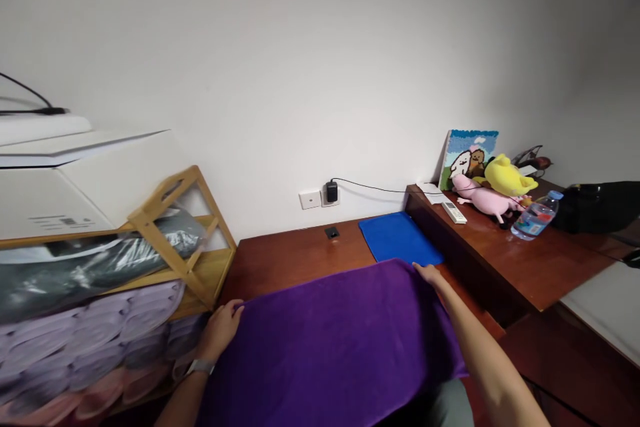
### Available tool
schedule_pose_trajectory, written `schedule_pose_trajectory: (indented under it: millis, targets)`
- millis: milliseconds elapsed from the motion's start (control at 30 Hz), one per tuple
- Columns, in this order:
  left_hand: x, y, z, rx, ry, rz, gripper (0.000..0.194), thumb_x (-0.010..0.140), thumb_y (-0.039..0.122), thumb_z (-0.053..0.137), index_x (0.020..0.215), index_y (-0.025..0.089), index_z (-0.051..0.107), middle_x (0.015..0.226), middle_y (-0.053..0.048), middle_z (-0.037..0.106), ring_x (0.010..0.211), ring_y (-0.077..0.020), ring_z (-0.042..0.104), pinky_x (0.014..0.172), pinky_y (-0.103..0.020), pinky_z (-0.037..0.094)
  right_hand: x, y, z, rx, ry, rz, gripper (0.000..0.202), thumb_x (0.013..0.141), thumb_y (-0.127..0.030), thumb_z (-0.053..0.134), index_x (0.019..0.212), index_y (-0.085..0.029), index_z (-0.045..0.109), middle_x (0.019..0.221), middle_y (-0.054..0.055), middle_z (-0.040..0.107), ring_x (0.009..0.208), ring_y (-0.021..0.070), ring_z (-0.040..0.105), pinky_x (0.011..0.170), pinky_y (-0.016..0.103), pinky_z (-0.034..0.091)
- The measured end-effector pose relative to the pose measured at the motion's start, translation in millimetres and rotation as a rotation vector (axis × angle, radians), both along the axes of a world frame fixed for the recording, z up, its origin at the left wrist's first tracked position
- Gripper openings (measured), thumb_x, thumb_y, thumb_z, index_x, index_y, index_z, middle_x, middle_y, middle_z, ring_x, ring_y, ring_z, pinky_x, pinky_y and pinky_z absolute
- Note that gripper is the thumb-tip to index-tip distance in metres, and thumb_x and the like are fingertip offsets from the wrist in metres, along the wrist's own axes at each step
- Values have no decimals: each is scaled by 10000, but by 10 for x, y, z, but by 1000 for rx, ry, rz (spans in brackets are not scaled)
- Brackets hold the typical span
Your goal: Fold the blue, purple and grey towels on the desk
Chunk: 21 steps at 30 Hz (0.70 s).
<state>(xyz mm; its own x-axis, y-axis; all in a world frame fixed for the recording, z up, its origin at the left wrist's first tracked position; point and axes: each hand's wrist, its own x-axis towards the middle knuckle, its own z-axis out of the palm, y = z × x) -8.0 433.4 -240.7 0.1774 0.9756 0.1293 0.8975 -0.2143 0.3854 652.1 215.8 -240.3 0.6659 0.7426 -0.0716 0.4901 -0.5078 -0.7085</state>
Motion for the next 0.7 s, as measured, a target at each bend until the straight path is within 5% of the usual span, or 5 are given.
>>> schedule_pose_trajectory:
  millis: [100,267,433,567,700]
  targets:
    - [-29,-9,3,16,-4,18,372,975,335,433,1085,182,755,1037,-122,782,979,-247,752,914,-329,570,-14,-13,11,52,66,80,280,745,-452,803,754,-176,755,720,99,757,753,302,743,781,402,588]
    - [12,15,94,121,4,149,502,1039,349,298,1266,119,682,1203,-196,711,1076,-296,704,968,-414,559,3,-10,157,271,22,98,320,809,-351,652,1077,-224,776,1204,70,794,1166,260,711,1085,376,514]
    - [183,25,188,161,47,175,505,1032,316,307,1292,98,681,1146,-197,709,1019,-302,683,948,-431,543,-23,94,197,286,-28,34,339,864,-330,565,1085,-211,793,1236,115,782,1221,281,696,1166,437,466]
    - [271,-194,241,260,108,159,568,1017,324,306,1378,49,648,1229,-237,688,1101,-344,668,982,-466,533,-213,109,144,228,-83,-25,430,849,-301,584,1207,-163,776,1355,155,713,1340,307,618,1231,462,401]
    - [183,-623,130,382,113,11,519,979,344,356,1237,126,750,1325,-204,700,1194,-345,672,1052,-481,538,-544,-265,-16,215,-190,-64,484,935,-350,504,1322,-178,739,1511,160,582,1410,337,538,1247,508,377]
